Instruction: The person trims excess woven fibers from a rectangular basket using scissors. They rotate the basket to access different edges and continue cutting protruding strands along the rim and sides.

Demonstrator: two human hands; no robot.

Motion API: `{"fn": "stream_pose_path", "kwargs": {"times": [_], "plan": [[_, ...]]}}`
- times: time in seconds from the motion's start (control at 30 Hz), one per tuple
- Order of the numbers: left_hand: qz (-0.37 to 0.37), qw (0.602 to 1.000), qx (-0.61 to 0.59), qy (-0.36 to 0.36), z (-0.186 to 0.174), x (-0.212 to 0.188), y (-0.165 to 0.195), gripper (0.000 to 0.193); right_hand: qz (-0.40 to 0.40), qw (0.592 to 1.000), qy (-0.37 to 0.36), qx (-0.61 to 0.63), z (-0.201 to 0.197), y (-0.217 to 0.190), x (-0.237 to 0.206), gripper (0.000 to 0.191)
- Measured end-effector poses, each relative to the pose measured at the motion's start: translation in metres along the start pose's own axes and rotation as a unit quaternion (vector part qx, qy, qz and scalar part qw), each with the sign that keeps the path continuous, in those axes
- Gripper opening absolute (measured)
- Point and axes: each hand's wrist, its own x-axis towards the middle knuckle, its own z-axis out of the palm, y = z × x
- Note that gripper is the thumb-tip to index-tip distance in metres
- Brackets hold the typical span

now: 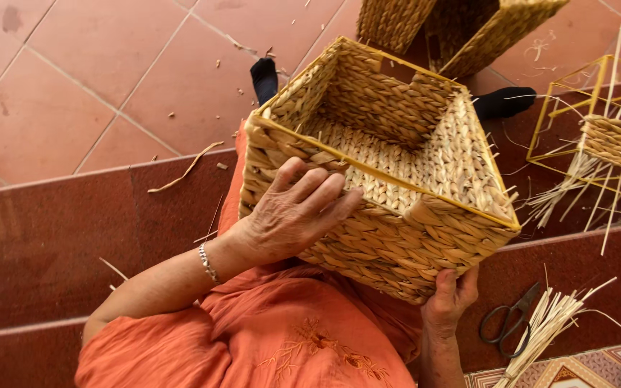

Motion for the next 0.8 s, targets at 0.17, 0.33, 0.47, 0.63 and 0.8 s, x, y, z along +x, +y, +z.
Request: {"fn": "stream_pose_path", "kwargs": {"times": [0.17,0.33,0.47,0.63,0.8], "plan": [[0.007,0.999,-0.033,-0.017,-0.007,0.008,-0.002,0.052,0.006,0.996,0.007,-0.086,0.0,-0.015,0.005,0.069],[0.007,0.999,-0.029,-0.017,-0.006,0.008,-0.004,0.047,-0.176,0.953,0.017,-0.244,0.02,-0.054,0.022,0.058],[0.009,0.999,-0.049,-0.014,-0.005,0.005,-0.005,0.045,-0.359,0.845,-0.024,-0.395,0.048,-0.101,0.032,0.029],[0.005,0.999,-0.039,0.002,-0.001,-0.001,-0.003,0.044,-0.378,0.798,-0.244,-0.402,0.106,-0.129,0.046,0.03],[-0.005,0.999,-0.042,0.0,0.005,-0.016,-0.004,0.049,-0.362,0.756,-0.244,-0.488,0.138,-0.12,0.066,0.041]]}}
